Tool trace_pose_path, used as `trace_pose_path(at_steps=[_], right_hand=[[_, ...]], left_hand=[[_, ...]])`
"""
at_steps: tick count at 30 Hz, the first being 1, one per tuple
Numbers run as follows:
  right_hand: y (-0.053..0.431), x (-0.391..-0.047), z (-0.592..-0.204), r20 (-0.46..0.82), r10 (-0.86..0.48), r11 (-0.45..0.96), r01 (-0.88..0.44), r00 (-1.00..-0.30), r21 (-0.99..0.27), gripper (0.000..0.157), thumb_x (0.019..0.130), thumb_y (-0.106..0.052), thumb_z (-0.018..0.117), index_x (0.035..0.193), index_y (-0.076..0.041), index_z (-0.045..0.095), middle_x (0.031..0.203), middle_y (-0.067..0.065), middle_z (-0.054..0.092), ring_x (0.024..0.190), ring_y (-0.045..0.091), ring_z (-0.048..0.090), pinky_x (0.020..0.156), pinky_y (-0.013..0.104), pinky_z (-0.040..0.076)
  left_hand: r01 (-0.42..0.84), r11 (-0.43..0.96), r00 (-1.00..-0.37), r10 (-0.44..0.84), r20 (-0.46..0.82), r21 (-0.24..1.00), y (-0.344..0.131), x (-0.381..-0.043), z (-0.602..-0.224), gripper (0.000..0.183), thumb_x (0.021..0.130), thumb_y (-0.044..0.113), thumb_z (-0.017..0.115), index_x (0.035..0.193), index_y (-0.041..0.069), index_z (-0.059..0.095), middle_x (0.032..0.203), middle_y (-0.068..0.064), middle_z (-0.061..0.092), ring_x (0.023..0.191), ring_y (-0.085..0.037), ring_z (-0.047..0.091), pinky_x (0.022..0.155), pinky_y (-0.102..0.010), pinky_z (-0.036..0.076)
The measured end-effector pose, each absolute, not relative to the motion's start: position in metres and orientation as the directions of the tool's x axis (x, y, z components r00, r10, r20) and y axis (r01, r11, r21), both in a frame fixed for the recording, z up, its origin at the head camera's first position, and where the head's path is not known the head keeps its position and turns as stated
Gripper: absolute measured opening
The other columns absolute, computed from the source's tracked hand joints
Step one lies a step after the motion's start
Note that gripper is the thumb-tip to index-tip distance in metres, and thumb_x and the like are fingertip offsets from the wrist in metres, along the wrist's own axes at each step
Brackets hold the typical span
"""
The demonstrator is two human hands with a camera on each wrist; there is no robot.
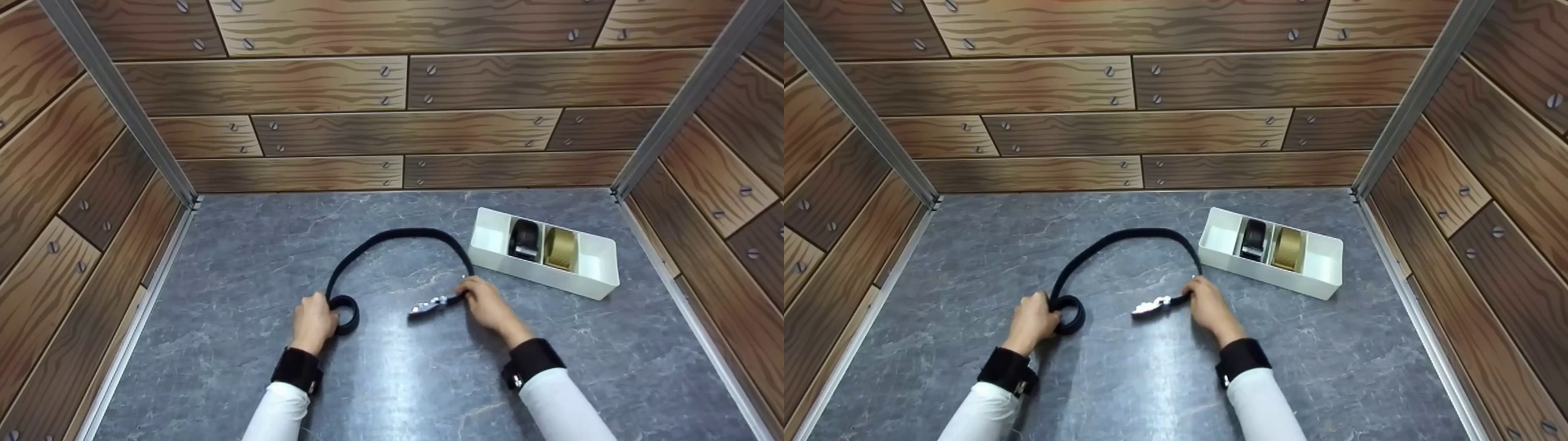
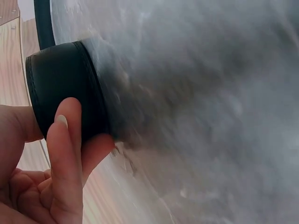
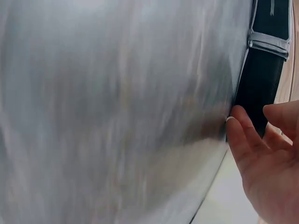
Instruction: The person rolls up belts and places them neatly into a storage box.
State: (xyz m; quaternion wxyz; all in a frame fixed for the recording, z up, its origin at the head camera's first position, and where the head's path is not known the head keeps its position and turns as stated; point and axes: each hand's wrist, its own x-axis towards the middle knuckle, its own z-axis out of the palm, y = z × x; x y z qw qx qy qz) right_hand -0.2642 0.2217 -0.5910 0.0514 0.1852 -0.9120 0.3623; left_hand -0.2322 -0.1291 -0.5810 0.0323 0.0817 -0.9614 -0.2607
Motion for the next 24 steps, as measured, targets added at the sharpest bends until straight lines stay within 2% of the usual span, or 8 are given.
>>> trace_pose_path(at_steps=[4, 8, 15, 19, 24], right_hand=[[0.235, -0.269, -0.589, 0.246, -0.319, 0.67, -0.401, -0.915, -0.625, 0.022, 0.082, 0.018, 0.052, 0.09, 0.005, 0.067, 0.11, 0.023, 0.064, 0.108, 0.042, 0.059, 0.098, 0.052, 0.042], [0.235, -0.267, -0.583, 0.247, -0.324, 0.717, -0.407, -0.913, -0.566, 0.024, 0.082, 0.016, 0.052, 0.095, 0.004, 0.069, 0.111, 0.021, 0.065, 0.108, 0.042, 0.059, 0.097, 0.052, 0.042], [0.196, -0.256, -0.566, 0.269, -0.21, 0.819, -0.319, -0.94, -0.477, 0.036, 0.079, 0.01, 0.059, 0.114, 0.001, 0.066, 0.114, 0.015, 0.059, 0.111, 0.035, 0.055, 0.095, 0.048, 0.044], [0.16, -0.242, -0.565, 0.296, -0.265, 0.81, -0.378, -0.918, -0.449, 0.037, 0.081, 0.007, 0.063, 0.117, 0.0, 0.063, 0.112, 0.014, 0.061, 0.105, 0.03, 0.058, 0.09, 0.043, 0.049], [0.119, -0.224, -0.573, 0.247, -0.387, 0.737, -0.459, -0.888, -0.496, 0.028, 0.087, 0.0, 0.062, 0.115, 0.001, 0.062, 0.11, 0.015, 0.065, 0.096, 0.029, 0.065, 0.081, 0.036, 0.055]], left_hand=[[-0.137, 0.853, -0.984, -0.175, 0.029, 0.503, -0.132, -0.231, -0.581, 0.014, 0.074, 0.007, 0.069, 0.083, -0.002, 0.063, 0.085, -0.027, 0.067, 0.078, -0.047, 0.065, 0.067, -0.053, 0.051], [-0.137, 0.861, -0.984, -0.173, 0.028, 0.49, -0.129, -0.231, -0.582, 0.015, 0.077, 0.008, 0.068, 0.085, -0.003, 0.063, 0.085, -0.027, 0.067, 0.078, -0.046, 0.065, 0.067, -0.052, 0.052], [-0.142, 0.845, -0.981, -0.189, 0.04, 0.516, -0.115, -0.23, -0.582, 0.013, 0.076, 0.006, 0.067, 0.085, -0.003, 0.062, 0.084, -0.027, 0.067, 0.077, -0.045, 0.066, 0.066, -0.05, 0.053], [-0.137, 0.841, -0.982, -0.185, 0.04, 0.524, -0.106, -0.228, -0.582, 0.014, 0.075, 0.006, 0.067, 0.085, -0.001, 0.061, 0.081, -0.025, 0.066, 0.075, -0.043, 0.066, 0.066, -0.047, 0.053], [-0.155, 0.829, -0.979, -0.201, 0.029, 0.537, -0.092, -0.222, -0.582, 0.016, 0.075, 0.007, 0.067, 0.087, -0.002, 0.061, 0.083, -0.026, 0.066, 0.075, -0.044, 0.066, 0.064, -0.049, 0.053]])
